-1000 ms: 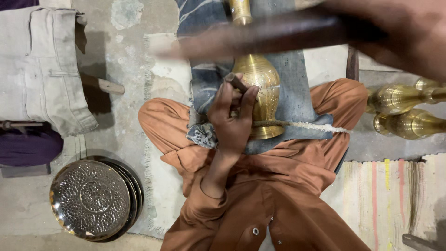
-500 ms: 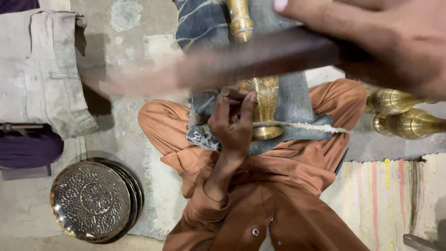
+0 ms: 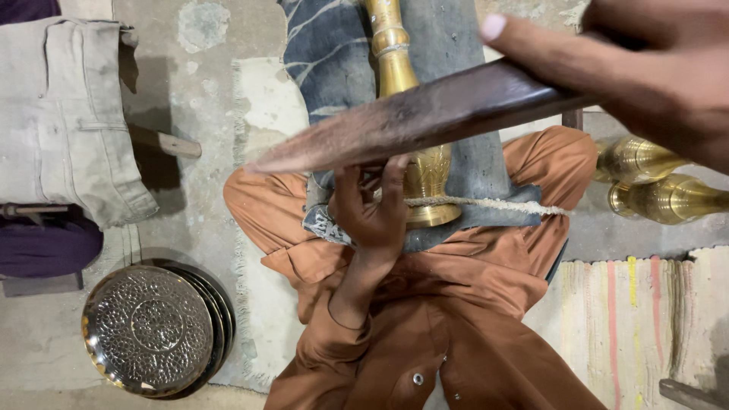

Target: The person sits cross-legged on the floor and uses a chisel and hammer to engrave a decorative pattern on a brass vase. The vase is held steady on a cloth-covered support while the person repeatedly taps the chisel to create indentations in the metal surface.

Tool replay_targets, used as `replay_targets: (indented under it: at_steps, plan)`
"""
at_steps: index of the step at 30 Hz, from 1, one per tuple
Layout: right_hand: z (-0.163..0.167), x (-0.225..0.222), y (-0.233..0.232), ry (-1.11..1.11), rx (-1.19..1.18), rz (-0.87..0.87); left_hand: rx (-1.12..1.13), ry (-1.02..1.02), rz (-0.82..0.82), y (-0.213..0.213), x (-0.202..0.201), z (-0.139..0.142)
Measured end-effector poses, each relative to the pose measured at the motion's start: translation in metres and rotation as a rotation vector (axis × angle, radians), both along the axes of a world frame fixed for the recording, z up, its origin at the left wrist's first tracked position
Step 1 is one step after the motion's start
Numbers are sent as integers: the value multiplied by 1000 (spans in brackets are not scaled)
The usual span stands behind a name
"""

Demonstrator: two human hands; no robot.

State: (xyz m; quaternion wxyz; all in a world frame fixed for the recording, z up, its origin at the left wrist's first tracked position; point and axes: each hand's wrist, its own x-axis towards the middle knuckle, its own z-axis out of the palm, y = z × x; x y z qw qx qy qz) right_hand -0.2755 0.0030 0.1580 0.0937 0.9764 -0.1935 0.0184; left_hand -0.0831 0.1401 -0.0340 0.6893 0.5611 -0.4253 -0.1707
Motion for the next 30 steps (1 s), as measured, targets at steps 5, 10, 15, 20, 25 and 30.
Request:
replay_targets:
  at_steps: [5,10,15,20,25,30]
  plan:
    - [-5,-10,6,-196,154,-165,75,-104,-56,-8,-2,-2]
    - [-18,-15,3,-309,324,-262,15,-107,-47,-12,-4,1]
    - [-26,-22,-2,-337,343,-199,-34,-158,-49,-10,-5,7]
    - [-29,-22,-4,-251,409,-151,30,-234,-13,-11,-4,12]
    - [-31,-20,-8,-344,301,-103,30,-266,-111,-17,6,21]
    - [-32,-20,-10,-426,477,-216,155,-237,-277,-19,20,37]
